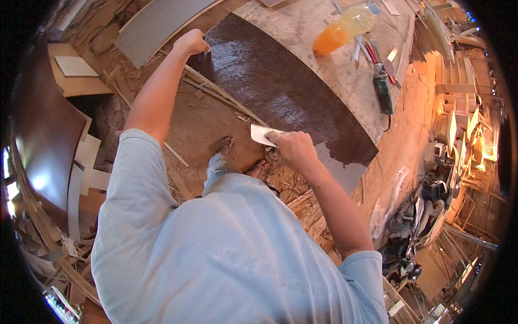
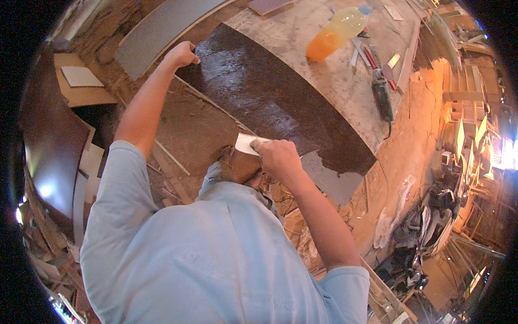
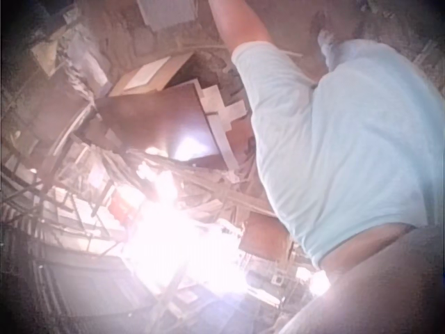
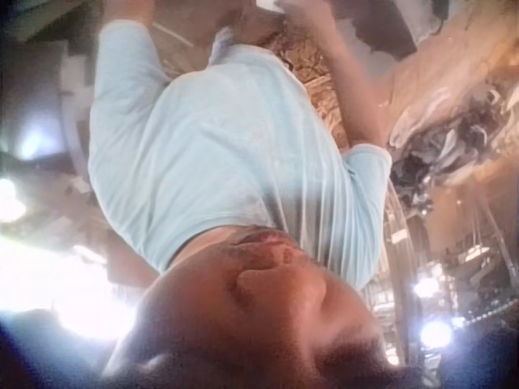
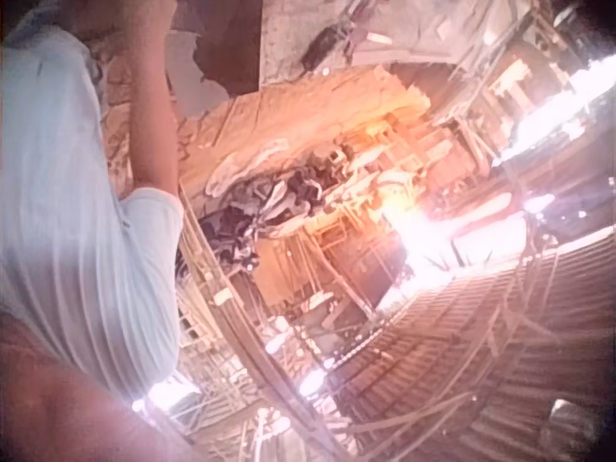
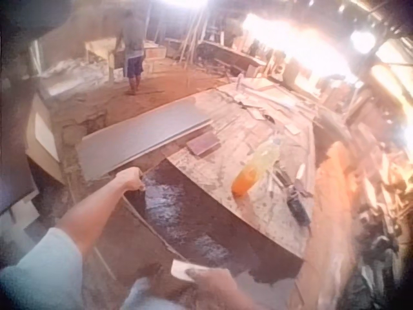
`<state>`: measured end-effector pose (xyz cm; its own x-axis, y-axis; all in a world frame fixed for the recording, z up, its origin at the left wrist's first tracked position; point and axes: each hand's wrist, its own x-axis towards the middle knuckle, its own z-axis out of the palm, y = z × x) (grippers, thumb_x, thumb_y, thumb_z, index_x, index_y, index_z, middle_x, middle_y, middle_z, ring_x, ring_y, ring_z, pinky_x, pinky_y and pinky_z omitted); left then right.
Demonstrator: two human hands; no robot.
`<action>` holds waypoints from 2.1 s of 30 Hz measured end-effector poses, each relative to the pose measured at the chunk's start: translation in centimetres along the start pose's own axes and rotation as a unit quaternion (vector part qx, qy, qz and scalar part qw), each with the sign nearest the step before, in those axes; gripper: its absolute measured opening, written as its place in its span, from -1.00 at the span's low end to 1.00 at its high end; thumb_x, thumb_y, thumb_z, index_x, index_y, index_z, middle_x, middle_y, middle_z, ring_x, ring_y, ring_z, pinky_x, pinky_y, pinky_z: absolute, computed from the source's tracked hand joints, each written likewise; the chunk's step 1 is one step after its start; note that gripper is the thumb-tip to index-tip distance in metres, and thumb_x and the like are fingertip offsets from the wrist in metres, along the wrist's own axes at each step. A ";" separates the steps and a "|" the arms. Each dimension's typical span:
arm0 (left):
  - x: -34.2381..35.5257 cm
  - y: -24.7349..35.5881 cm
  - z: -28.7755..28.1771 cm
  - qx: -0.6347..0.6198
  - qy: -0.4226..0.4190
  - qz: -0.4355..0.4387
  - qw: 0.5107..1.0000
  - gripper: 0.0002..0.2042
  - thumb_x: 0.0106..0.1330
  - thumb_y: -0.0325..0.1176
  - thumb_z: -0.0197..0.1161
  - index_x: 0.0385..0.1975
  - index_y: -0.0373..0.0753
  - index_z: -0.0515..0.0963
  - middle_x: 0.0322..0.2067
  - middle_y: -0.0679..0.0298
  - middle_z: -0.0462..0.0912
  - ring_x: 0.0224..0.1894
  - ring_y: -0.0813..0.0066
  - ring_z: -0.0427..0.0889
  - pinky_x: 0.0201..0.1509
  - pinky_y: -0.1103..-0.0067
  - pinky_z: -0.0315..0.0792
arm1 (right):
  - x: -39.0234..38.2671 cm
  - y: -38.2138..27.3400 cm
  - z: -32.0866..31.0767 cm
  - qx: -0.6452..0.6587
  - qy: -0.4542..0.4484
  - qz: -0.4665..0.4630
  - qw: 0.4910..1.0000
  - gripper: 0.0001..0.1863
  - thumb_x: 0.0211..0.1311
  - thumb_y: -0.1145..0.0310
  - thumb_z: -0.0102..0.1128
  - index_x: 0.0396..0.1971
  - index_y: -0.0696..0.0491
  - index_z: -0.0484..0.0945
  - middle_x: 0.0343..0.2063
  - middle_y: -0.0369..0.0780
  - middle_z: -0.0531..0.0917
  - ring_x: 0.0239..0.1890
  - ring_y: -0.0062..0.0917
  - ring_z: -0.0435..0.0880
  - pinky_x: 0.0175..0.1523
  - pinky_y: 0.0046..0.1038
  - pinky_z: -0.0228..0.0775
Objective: The person pours a liquid from a plastic bottle onto two different wood panels and uses a small board to spread the liquid across their surfaces.
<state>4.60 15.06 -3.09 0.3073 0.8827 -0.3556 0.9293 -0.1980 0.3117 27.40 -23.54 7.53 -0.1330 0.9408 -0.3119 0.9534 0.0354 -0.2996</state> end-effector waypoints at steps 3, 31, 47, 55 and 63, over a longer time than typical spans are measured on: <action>-0.3 -0.4 -0.3 0.004 0.001 -0.004 1.000 -0.41 0.14 -0.18 0.51 0.19 -0.26 0.57 0.19 0.03 0.60 0.23 0.09 0.59 0.27 0.22 0.46 | -2.7 0.8 -2.0 0.037 0.011 0.002 0.999 -0.59 0.08 0.52 0.24 -0.02 -0.05 0.69 -0.35 -0.06 0.74 -0.26 -0.17 0.76 -0.16 -0.23 0.56; -26.1 19.9 18.5 -0.630 0.049 -0.213 0.745 -0.50 0.08 -0.46 0.36 -0.07 -0.47 0.23 -0.26 0.09 0.44 -0.40 0.40 0.57 -0.49 0.46 0.56 | -11.1 9.7 0.3 -0.014 0.007 0.028 0.999 -0.52 0.01 0.49 0.25 0.01 -0.14 0.67 -0.40 -0.09 0.74 -0.39 -0.15 0.73 -0.23 -0.24 0.57; -25.9 20.7 19.5 -0.620 0.032 -0.230 0.749 -0.55 0.13 -0.49 0.37 -0.14 -0.48 0.23 -0.35 0.15 0.42 -0.49 0.40 0.57 -0.56 0.48 0.60 | -15.2 14.3 0.7 0.016 0.022 0.094 0.995 -0.49 -0.02 0.54 0.21 0.02 -0.11 0.67 -0.38 0.00 0.73 -0.30 -0.09 0.74 -0.18 -0.15 0.56; -25.4 20.4 20.8 -0.630 0.072 -0.233 0.737 -0.64 0.16 -0.53 0.37 -0.20 -0.43 0.29 -0.27 0.15 0.41 -0.34 0.36 0.55 -0.52 0.48 0.65 | -20.4 15.9 -2.8 0.089 0.084 0.086 0.989 -0.54 0.08 0.50 0.24 0.03 -0.14 0.65 -0.41 -0.08 0.73 -0.33 -0.16 0.74 -0.21 -0.25 0.54; -24.7 20.5 20.6 -0.641 0.036 -0.224 0.733 -0.55 0.14 -0.55 0.34 -0.07 -0.48 0.24 -0.36 0.20 0.35 -0.49 0.46 0.41 -0.57 0.46 0.60 | -19.0 19.5 -0.6 0.019 0.032 0.145 0.989 -0.53 0.06 0.55 0.21 0.00 -0.18 0.66 -0.33 -0.08 0.76 -0.31 -0.15 0.76 -0.19 -0.19 0.56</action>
<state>20.26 -19.60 -6.01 -0.0256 0.7659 -0.6425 -0.0360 0.6415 0.7662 48.69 -40.52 8.15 0.1633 0.9287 -0.3328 0.9379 -0.2508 -0.2397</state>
